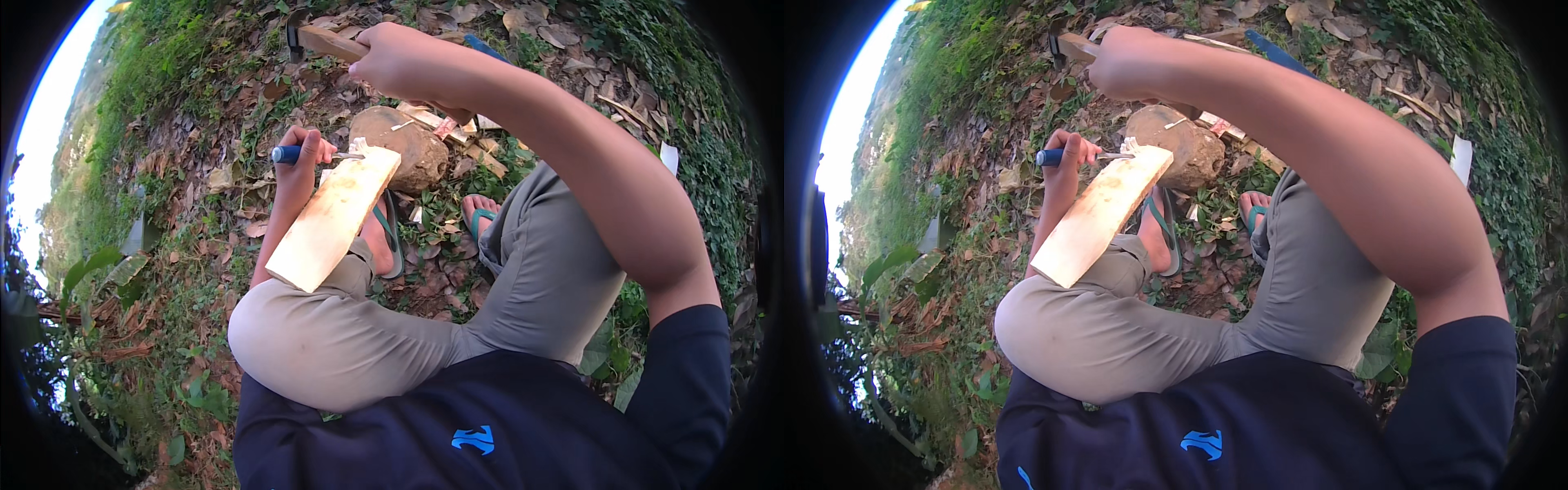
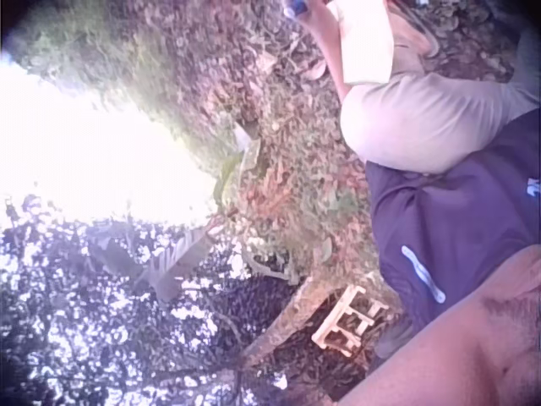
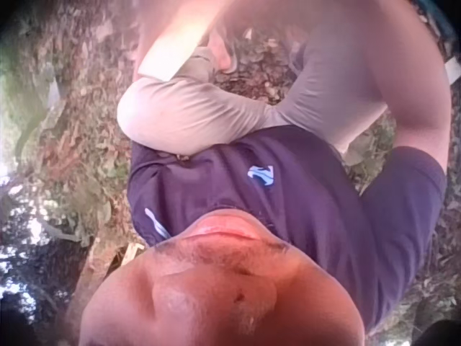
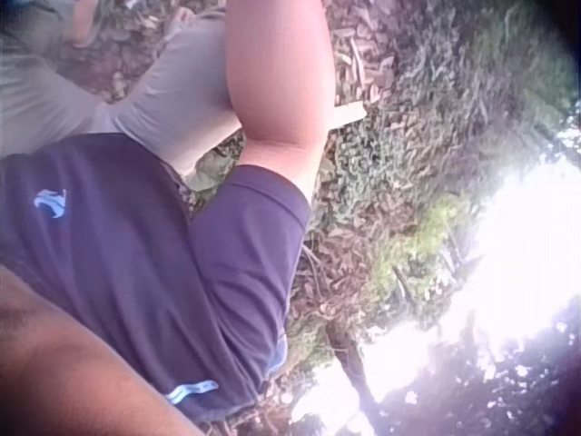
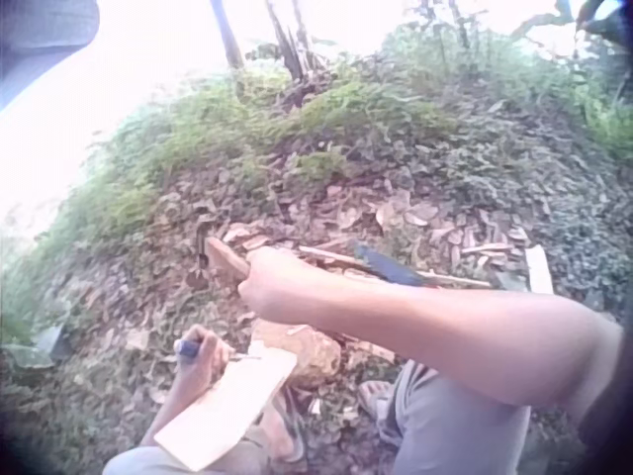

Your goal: The person carves a groove into a piece of wood by tapping a chisel with a hammer and then clears out wood shavings by hand.

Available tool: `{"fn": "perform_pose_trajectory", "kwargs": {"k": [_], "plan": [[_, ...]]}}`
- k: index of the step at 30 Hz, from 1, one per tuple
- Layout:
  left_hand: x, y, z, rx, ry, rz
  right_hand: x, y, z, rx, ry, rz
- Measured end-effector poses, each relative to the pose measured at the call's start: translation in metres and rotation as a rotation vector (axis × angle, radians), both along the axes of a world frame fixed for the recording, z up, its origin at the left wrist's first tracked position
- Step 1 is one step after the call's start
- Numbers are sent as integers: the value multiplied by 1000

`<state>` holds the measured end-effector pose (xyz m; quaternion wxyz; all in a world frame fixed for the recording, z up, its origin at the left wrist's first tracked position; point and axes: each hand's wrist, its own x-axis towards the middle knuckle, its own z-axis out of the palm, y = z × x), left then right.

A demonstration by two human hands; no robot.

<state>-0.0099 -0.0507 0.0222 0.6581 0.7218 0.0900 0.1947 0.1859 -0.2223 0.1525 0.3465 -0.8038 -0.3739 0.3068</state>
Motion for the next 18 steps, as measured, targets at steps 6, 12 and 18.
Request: {"fn": "perform_pose_trajectory", "kwargs": {"k": [6, 12, 18], "plan": [[-6, 7, -2, -73, 20, 140, 4, -7, 0, -27, 78, -6], [-8, 5, 3, -101, 44, 121, 0, -5, -18, -281, -162, 177], [-10, 12, 1, -163, 32, 100, -21, -9, -66, -384, -178, 364]]}}
